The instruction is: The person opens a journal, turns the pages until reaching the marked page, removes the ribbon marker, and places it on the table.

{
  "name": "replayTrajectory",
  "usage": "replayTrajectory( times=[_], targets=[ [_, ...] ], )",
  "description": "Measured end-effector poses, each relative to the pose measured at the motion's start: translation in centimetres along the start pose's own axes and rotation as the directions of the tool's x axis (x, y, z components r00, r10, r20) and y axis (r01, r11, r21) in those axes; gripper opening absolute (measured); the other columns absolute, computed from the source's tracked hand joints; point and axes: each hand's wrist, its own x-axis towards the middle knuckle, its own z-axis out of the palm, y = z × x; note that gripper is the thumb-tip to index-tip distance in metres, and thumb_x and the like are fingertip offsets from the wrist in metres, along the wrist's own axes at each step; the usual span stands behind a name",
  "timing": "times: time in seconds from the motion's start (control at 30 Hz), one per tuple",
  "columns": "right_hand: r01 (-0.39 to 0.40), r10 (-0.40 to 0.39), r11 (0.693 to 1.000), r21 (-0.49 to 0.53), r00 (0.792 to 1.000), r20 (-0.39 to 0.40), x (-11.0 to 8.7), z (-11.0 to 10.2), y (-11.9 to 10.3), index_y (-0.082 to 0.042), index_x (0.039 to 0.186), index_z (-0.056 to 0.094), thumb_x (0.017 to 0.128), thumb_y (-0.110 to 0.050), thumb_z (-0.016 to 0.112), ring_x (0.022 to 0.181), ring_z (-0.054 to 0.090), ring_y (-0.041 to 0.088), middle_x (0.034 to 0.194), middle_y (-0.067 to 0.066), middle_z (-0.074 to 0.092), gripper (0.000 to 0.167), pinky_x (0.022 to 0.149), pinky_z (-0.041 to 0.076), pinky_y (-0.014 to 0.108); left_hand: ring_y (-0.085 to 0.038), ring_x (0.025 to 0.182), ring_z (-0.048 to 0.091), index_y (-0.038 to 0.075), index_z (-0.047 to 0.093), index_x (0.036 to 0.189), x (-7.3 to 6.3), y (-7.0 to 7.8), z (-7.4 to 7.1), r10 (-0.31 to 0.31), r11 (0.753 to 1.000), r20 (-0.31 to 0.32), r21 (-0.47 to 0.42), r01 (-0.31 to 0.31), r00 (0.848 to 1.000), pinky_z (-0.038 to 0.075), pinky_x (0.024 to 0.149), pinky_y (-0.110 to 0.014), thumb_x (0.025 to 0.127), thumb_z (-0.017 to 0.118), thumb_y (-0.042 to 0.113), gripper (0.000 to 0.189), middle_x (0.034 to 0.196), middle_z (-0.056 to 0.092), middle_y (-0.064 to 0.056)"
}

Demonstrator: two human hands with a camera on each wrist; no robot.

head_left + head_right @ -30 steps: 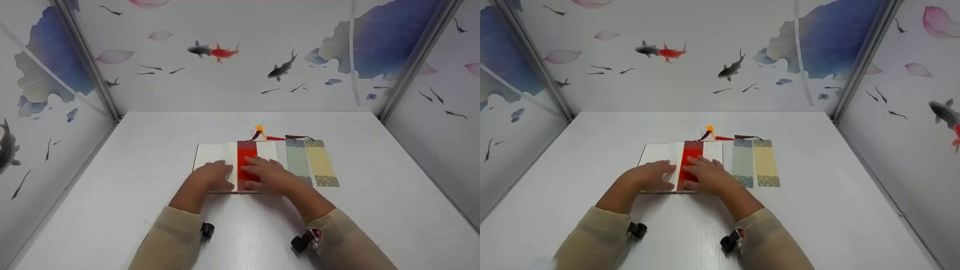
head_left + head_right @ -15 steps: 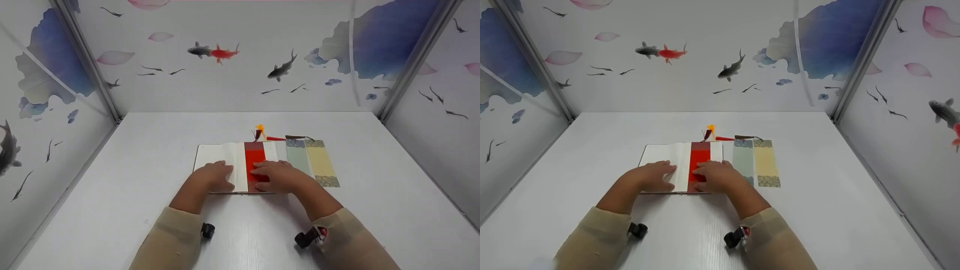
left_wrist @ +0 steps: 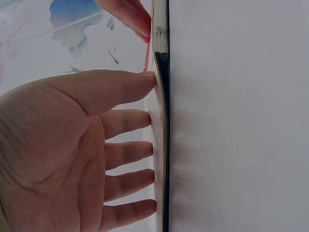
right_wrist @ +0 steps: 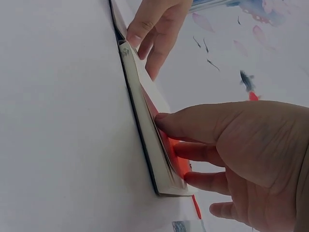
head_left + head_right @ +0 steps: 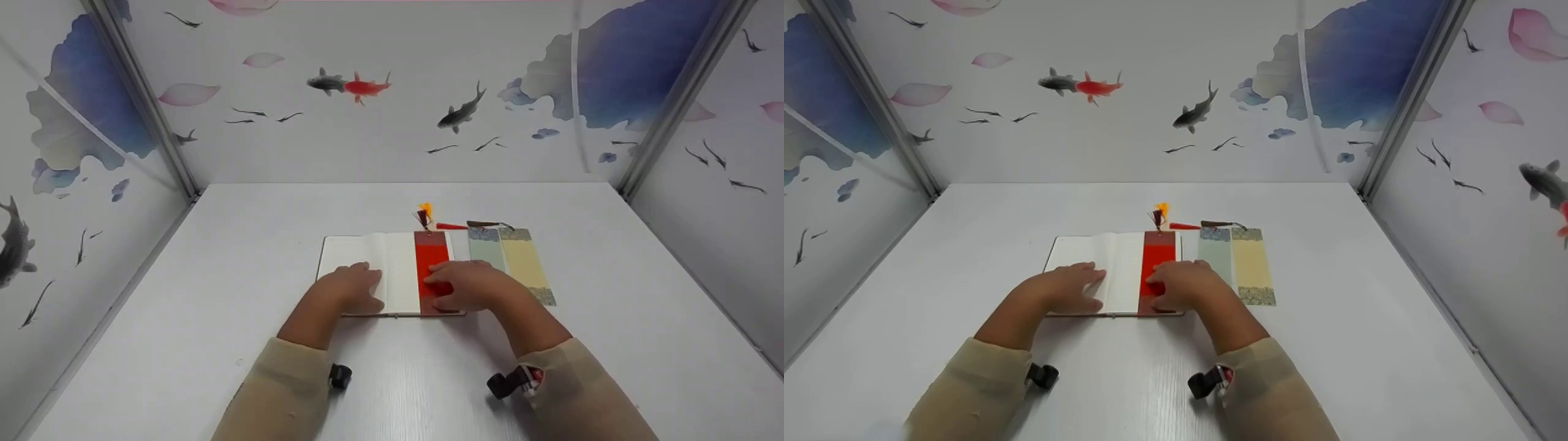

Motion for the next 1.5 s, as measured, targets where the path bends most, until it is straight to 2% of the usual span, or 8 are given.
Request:
replayTrajectory(
  times=[0.2,0.37,0.53,0.8,0.97,1.1,1.23,1.5],
  targets=[
    [-0.015,0.017,0.999,0.038,0.998,-0.068,0.2,0.0,0.3,-0.033,0.143,0.070,0.095,-0.044,0.079,0.140,0.054,0.026,0.152,-0.003,0.063,0.050,0.111,0.054,0.055,-0.034,0.167,0.026,0.026,0.039,0.167,0.1,-0.1,0.0,0.004,1.000,0.012,0.000,-0.004,1.000,0.027,0.133,-0.059,0.100,0.069,0.040,0.075,0.178,0.030,-0.003],
    [0.025,-0.018,0.999,0.032,0.979,-0.201,1.1,1.1,0.3,-0.033,0.147,0.066,0.098,-0.050,0.074,0.144,0.052,0.029,0.155,0.000,0.060,0.052,0.119,0.046,0.061,-0.035,0.166,0.026,0.027,0.039,0.167,0.2,-0.1,0.0,0.007,1.000,0.010,0.009,-0.007,1.000,0.028,0.133,-0.059,0.100,0.068,0.041,0.075,0.178,0.031,-0.003],
    [-0.042,0.047,0.999,0.030,0.983,-0.176,1.6,1.9,0.3,-0.041,0.158,0.053,0.099,-0.053,0.070,0.162,0.030,0.037,0.174,0.003,0.039,0.062,0.127,0.028,0.071,-0.034,0.167,0.026,0.026,0.039,0.168,0.1,-0.1,0.1,0.006,1.000,0.010,0.010,-0.006,1.000,0.028,0.133,-0.058,0.100,0.068,0.041,0.075,0.178,0.031,-0.003],
    [-0.061,0.069,0.997,0.056,0.983,-0.169,1.8,1.7,1.0,-0.036,0.153,0.060,0.096,-0.051,0.074,0.156,0.039,0.039,0.169,0.004,0.047,0.061,0.122,0.035,0.072,-0.036,0.166,0.027,0.025,0.039,0.168,0.4,-0.4,0.2,0.029,0.999,0.010,0.027,-0.029,1.000,0.028,0.133,-0.058,0.100,0.068,0.040,0.075,0.178,0.030,-0.004],
    [-0.076,0.105,0.987,0.144,0.973,-0.204,2.0,1.4,1.3,-0.025,0.151,0.064,0.094,-0.047,0.080,0.150,0.047,0.036,0.162,0.008,0.054,0.063,0.119,0.044,0.066,-0.036,0.166,0.027,0.025,0.038,0.168,0.4,-0.3,0.2,0.034,0.999,0.010,0.040,-0.035,0.999,0.028,0.133,-0.058,0.101,0.067,0.041,0.075,0.178,0.030,-0.005],
    [-0.136,0.205,0.943,0.305,0.956,-0.207,2.0,1.1,1.5,-0.016,0.153,0.058,0.090,-0.041,0.086,0.142,0.052,0.034,0.155,0.012,0.055,0.074,0.110,0.056,0.056,-0.035,0.166,0.027,0.025,0.038,0.168,0.4,-0.3,0.2,0.032,0.999,0.007,0.036,-0.032,0.999,0.028,0.133,-0.058,0.100,0.067,0.041,0.075,0.178,0.030,-0.005],
    [-0.210,0.320,0.852,0.479,0.934,-0.161,1.9,0.7,1.9,-0.010,0.160,0.047,0.091,-0.034,0.086,0.140,0.054,0.034,0.155,0.015,0.056,0.082,0.105,0.061,0.052,-0.036,0.166,0.028,0.024,0.039,0.168,0.5,-0.4,0.2,0.040,0.999,0.001,0.034,-0.040,0.999,0.029,0.132,-0.058,0.100,0.067,0.040,0.075,0.178,0.031,-0.005],
    [-0.287,0.464,0.705,0.648,0.879,-0.115,1.9,0.2,3.0,-0.005,0.156,0.052,0.100,-0.021,0.073,0.125,0.067,0.034,0.144,0.019,0.066,0.062,0.100,0.064,0.047,-0.037,0.165,0.028,0.023,0.038,0.168,0.6,-0.5,0.2,0.054,0.998,0.004,0.045,-0.054,0.999,0.029,0.132,-0.058,0.101,0.066,0.040,0.075,0.178,0.030,-0.007]
  ],
)
